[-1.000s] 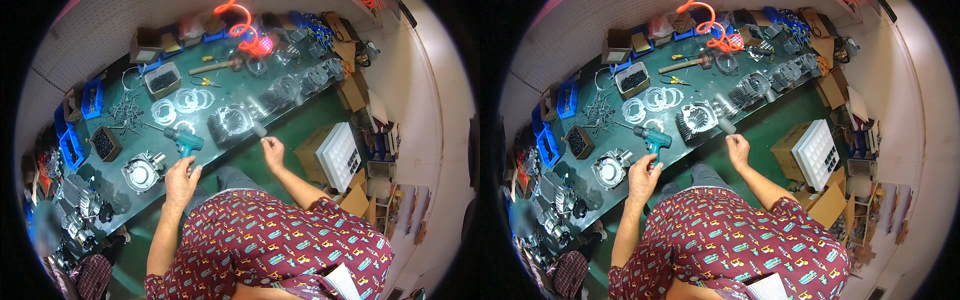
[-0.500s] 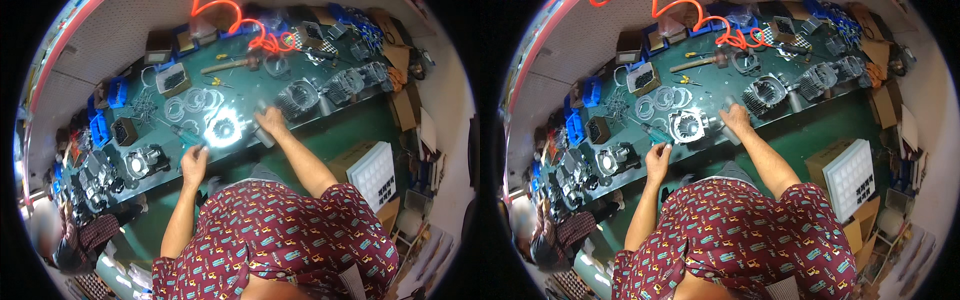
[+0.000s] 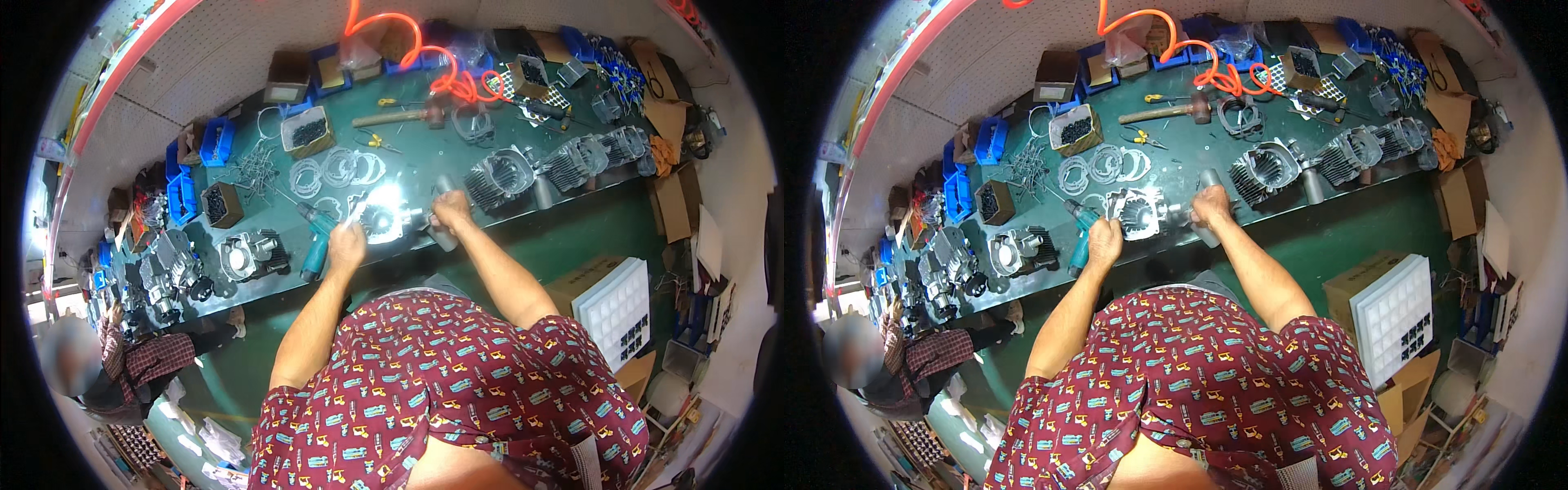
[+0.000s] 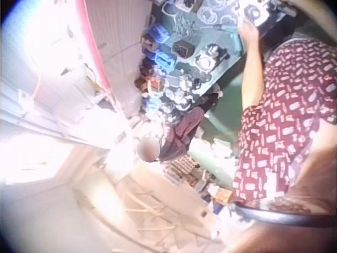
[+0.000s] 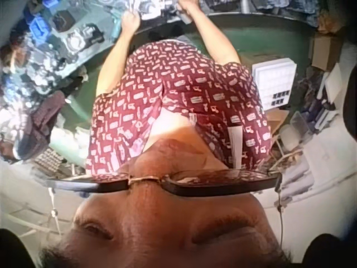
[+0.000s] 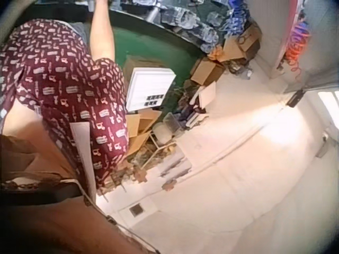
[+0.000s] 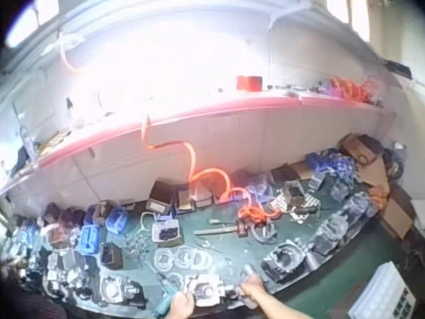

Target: The person assembles small electrical components on a workbench. They place circular white parts into metal housings, then use a cordless drill to fasten screws. The person repeats this process for several units, moving finished assemblies aside.

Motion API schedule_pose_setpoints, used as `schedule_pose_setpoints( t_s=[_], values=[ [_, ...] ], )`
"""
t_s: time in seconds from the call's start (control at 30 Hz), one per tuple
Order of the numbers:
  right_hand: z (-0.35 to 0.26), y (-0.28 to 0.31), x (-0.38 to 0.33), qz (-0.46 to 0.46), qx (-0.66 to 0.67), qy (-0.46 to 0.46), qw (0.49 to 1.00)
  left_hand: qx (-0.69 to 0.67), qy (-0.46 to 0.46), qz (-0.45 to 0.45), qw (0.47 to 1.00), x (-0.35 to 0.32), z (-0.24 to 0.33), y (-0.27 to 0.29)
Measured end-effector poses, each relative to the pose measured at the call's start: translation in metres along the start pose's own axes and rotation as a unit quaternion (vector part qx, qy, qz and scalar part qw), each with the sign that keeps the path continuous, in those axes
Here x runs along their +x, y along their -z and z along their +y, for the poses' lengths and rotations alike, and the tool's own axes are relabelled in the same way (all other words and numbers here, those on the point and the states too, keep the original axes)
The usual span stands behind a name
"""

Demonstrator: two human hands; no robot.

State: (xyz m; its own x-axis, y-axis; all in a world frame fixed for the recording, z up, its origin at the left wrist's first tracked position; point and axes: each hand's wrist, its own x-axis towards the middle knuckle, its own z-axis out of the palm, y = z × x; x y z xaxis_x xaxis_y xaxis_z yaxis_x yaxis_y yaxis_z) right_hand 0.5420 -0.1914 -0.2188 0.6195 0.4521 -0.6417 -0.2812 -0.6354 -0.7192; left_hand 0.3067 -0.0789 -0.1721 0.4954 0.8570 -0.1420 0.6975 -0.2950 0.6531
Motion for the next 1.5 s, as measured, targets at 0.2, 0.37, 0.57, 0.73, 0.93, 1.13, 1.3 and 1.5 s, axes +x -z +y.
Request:
schedule_pose_setpoints(
  t_s=[0.2,0.37,0.57,0.73,0.93,1.13,1.3,1.5],
  values=[
    [-0.01,0.0,-0.018,-0.03,0.066,0.084,0.994,0.017,0.01,0.006,1.0,-0.003,-0.011,0.006],
    [-0.017,0.001,-0.031,-0.035,0.103,0.196,0.975,0.004,0.061,-0.012,0.998,0.0,-0.006,0.009],
    [-0.053,0.017,-0.052,-0.02,0.192,0.258,0.947,-0.011,0.087,-0.037,0.995,0.004,-0.024,0.02],
    [-0.088,0.04,-0.076,-0.037,0.24,0.295,0.924,-0.025,-0.13,0.095,0.987,0.01,0.012,0.045],
    [-0.125,0.051,-0.123,-0.164,0.318,0.288,0.888,-0.124,-0.263,0.023,0.957,0.017,0.094,0.074],
    [-0.146,0.047,-0.156,-0.229,0.356,0.244,0.872,-0.086,-0.31,0.012,0.947,0.004,0.126,0.094],
    [-0.149,0.043,-0.157,-0.249,0.345,0.243,0.872,-0.063,-0.389,0.096,0.914,0.008,0.127,0.104],
    [-0.164,0.024,-0.167,-0.176,0.231,0.309,0.906,-0.084,-0.385,0.123,0.911,0.01,0.122,0.117]
  ],
)
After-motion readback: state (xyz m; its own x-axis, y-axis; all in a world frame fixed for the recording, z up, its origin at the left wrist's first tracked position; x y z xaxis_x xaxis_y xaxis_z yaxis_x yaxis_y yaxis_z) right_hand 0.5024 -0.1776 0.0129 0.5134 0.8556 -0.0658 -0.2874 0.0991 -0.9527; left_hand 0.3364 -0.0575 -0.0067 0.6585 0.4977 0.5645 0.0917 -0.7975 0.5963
